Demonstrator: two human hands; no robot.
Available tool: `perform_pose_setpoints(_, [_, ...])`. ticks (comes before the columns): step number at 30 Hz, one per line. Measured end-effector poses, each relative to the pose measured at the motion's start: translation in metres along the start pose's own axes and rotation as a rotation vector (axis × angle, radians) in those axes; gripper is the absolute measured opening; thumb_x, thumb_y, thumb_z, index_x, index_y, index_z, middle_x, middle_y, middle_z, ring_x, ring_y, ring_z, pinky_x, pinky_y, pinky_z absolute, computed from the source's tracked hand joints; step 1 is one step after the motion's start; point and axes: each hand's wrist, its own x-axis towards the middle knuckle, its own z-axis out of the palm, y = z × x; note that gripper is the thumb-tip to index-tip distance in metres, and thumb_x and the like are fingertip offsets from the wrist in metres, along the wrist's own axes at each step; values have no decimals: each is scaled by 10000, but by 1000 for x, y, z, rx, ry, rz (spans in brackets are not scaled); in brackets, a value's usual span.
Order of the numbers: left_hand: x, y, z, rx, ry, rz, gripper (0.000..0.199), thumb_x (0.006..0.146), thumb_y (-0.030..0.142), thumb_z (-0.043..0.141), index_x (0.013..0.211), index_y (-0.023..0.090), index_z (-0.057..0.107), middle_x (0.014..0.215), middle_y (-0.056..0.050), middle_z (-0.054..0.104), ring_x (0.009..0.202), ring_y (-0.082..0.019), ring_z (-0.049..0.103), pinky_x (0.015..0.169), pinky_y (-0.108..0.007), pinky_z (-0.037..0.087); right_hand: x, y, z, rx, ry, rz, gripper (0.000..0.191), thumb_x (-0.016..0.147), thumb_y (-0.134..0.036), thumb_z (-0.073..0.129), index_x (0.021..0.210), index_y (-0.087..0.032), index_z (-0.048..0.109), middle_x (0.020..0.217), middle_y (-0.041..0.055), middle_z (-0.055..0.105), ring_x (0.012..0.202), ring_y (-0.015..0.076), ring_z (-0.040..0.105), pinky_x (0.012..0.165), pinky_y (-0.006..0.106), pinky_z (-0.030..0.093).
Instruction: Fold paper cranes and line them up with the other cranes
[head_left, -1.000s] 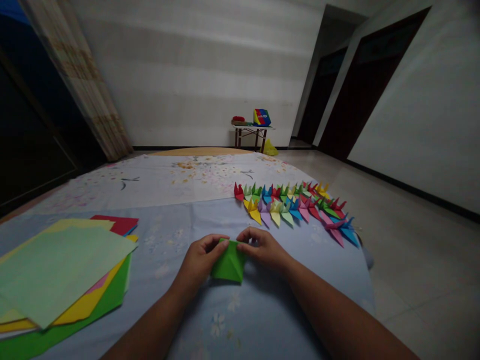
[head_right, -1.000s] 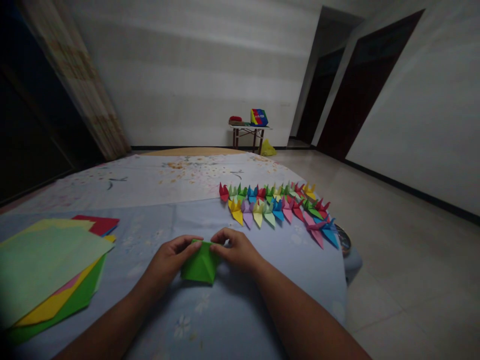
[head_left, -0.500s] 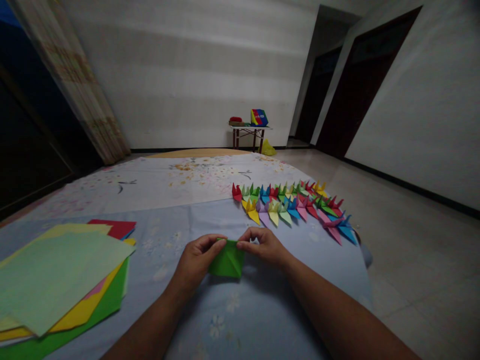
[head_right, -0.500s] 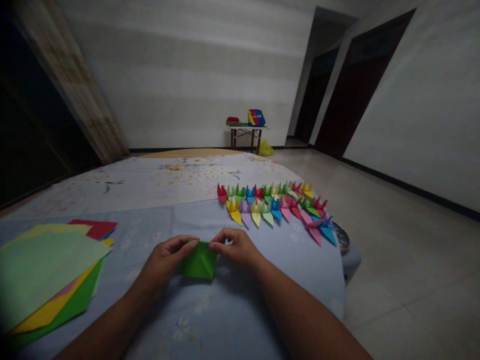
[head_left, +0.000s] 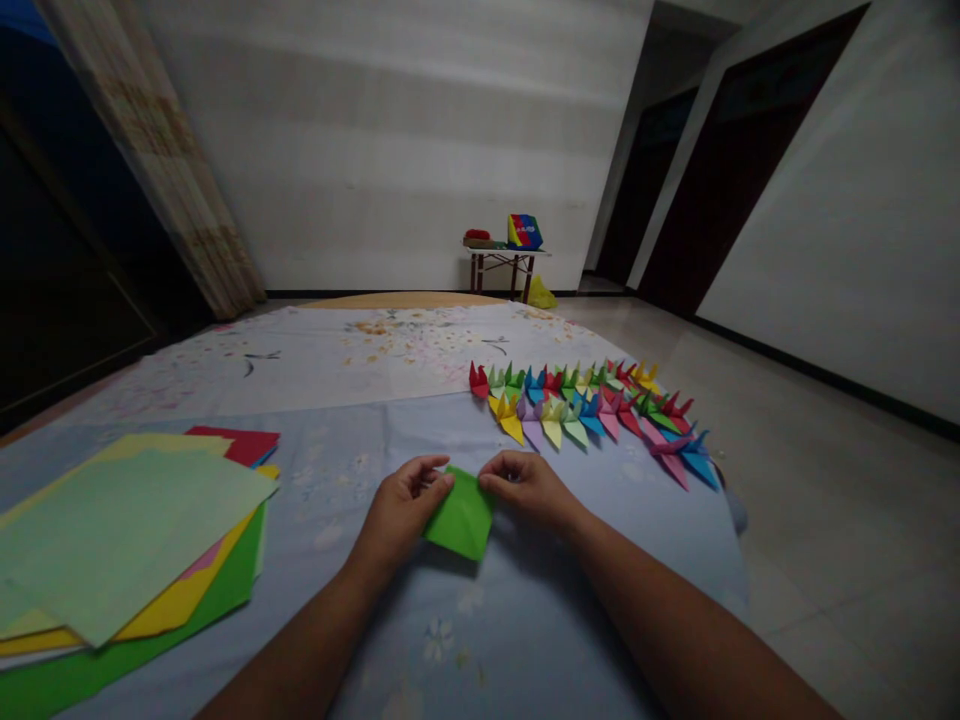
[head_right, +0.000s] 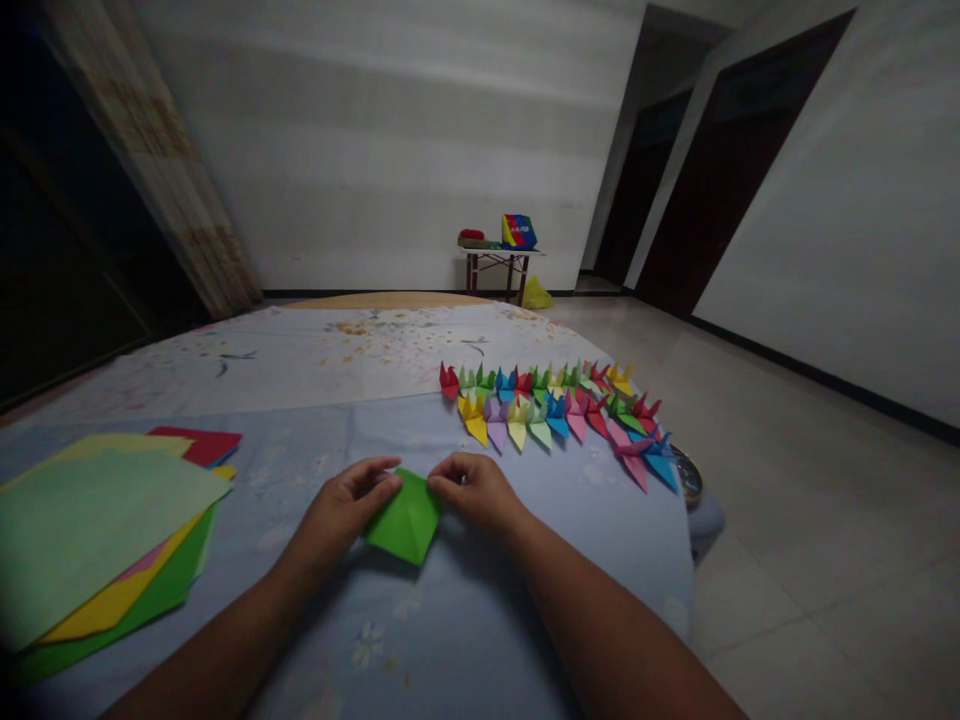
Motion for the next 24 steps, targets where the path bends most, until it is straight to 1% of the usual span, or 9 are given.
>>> perform_pose_setpoints(2, [1,-5,-3,209,59,141,399,751,392,568,1074,158,589,924,-71,645,776,-194,612,690,-323,483,2,6,-1,-22,52,65,142,723,-260,578,725,-128,629,633,-4,598,551,90,485,537,208,366])
perform_pose_setpoints(4, [-1,-8,-4,482,75,315,349,811,348,496,1098,169,581,1034,-89,628,931,-216,582,829,-377,446,4,12,-2,-95,83,103,139,718,-253,566,722,-128,627,631,-1,601,548,93,493,533,209,364])
perform_pose_setpoints(6, [-6,-10,-1,723,18,466,336,848,304,441,1133,178,567,1126,-94,608,1063,-221,526,940,-409,370,5,15,-4,-209,100,107,141,723,-249,552,726,-135,635,649,7,616,572,104,514,556,219,367])
perform_pose_setpoints(8, [-14,-9,6,900,-84,533,374,864,297,416,1202,177,522,1219,-100,571,1142,-220,481,987,-415,327,5,16,-6,-349,101,79,140,731,-244,542,716,-150,645,669,13,634,626,121,540,623,244,371])
perform_pose_setpoints(11, [-26,-5,18,1089,-209,476,471,861,354,419,1278,138,452,1345,-128,461,1244,-245,390,1034,-442,267,4,14,-6,-540,92,28,140,741,-237,543,690,-173,656,701,14,651,729,149,553,751,304,331])
perform_pose_setpoints(13, [-32,-3,25,1163,-287,421,494,869,391,393,1288,135,446,1383,-130,407,1281,-255,339,1054,-460,224,3,12,-6,-617,85,9,137,751,-237,545,702,-184,661,727,14,654,783,165,547,782,328,294])
perform_pose_setpoints(18, [-35,-8,29,1225,-339,387,584,870,489,338,1341,145,375,1426,-127,313,1333,-263,217,1081,-488,121,3,10,-8,-723,53,9,135,779,-269,557,761,-198,670,784,30,638,845,186,513,765,332,268])
perform_pose_setpoints(20, [-35,-11,28,1229,-348,393,604,868,503,329,1351,141,355,1432,-133,292,1339,-266,194,1081,-501,92,3,10,-8,-761,60,-2,147,789,-294,565,866,-230,674,859,43,628,904,204,491,779,342,267])
perform_pose_setpoints(24, [-34,-13,26,1217,-362,421,619,871,518,303,1359,139,336,1435,-144,282,1340,-271,189,1077,-523,43,1,10,-2,-863,33,-133,339,819,-244,539,1137,-357,568,1172,46,541,1092,241,393,875,388,233])
